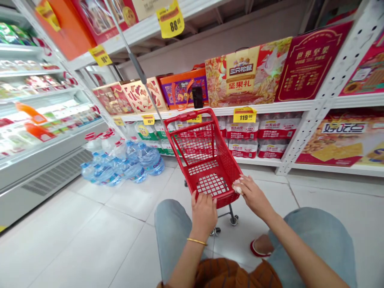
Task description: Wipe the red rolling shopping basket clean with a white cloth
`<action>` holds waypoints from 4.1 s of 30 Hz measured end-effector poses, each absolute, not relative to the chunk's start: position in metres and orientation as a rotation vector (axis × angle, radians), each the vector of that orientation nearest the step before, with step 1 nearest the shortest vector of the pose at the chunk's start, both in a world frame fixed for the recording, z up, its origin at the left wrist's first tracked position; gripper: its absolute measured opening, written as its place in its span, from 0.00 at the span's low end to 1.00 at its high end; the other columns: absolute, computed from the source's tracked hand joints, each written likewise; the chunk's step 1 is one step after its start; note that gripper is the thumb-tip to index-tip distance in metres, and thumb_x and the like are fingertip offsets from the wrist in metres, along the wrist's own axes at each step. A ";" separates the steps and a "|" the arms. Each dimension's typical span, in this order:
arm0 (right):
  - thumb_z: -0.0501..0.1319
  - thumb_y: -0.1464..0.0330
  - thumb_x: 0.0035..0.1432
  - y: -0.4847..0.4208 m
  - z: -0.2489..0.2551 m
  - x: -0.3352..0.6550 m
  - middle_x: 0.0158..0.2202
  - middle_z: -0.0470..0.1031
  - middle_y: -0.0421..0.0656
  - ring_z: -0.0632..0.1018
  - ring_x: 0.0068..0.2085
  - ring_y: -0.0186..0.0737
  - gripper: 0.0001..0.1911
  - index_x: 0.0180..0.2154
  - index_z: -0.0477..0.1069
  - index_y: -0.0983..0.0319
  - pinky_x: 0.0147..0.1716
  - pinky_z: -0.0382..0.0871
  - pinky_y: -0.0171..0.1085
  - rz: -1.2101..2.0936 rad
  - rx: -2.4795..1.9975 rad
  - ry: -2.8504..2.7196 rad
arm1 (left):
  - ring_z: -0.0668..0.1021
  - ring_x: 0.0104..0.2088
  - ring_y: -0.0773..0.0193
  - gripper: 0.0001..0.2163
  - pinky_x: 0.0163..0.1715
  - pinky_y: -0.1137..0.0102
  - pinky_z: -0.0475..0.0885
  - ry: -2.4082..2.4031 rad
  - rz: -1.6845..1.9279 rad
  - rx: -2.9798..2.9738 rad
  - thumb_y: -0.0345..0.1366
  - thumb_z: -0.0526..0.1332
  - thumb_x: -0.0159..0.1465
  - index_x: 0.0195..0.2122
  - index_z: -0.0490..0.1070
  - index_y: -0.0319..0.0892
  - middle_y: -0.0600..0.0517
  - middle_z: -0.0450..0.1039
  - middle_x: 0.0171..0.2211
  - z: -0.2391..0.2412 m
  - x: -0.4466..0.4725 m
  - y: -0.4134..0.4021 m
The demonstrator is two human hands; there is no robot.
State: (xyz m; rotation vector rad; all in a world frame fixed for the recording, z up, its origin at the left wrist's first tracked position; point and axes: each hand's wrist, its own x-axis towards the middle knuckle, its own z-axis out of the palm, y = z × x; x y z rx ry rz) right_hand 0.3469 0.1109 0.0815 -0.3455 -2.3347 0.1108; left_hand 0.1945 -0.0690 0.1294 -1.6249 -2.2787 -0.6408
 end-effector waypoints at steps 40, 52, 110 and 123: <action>0.51 0.75 0.60 0.001 0.099 0.339 0.44 0.75 0.52 0.76 0.49 0.50 0.18 0.50 0.69 0.62 0.48 0.76 0.56 0.109 -0.349 -2.298 | 0.74 0.40 0.56 0.11 0.50 0.56 0.58 -2.135 -1.288 -1.689 0.38 0.54 0.65 0.44 0.75 0.50 0.52 0.76 0.32 0.109 0.211 -0.097; 0.53 0.76 0.60 0.005 0.111 0.333 0.48 0.73 0.53 0.70 0.57 0.51 0.19 0.53 0.68 0.65 0.54 0.69 0.59 0.149 -0.194 -2.489 | 0.74 0.37 0.60 0.06 0.52 0.56 0.56 -2.203 -1.266 -1.745 0.42 0.64 0.58 0.34 0.77 0.48 0.55 0.77 0.28 0.116 0.180 -0.101; 0.54 0.69 0.62 0.032 0.105 0.282 0.47 0.72 0.49 0.67 0.58 0.50 0.16 0.51 0.69 0.60 0.60 0.58 0.62 0.292 -0.125 -2.428 | 0.73 0.41 0.60 0.10 0.56 0.54 0.62 -2.130 -1.202 -1.605 0.30 0.48 0.66 0.30 0.64 0.44 0.52 0.70 0.29 0.098 0.171 -0.083; 0.55 0.67 0.63 0.062 0.104 0.277 0.47 0.73 0.49 0.64 0.63 0.51 0.12 0.46 0.71 0.61 0.60 0.57 0.60 0.255 -0.100 -2.419 | 0.71 0.37 0.61 0.09 0.57 0.55 0.60 -2.116 -1.276 -1.592 0.37 0.52 0.66 0.28 0.63 0.44 0.53 0.68 0.29 0.100 0.167 -0.078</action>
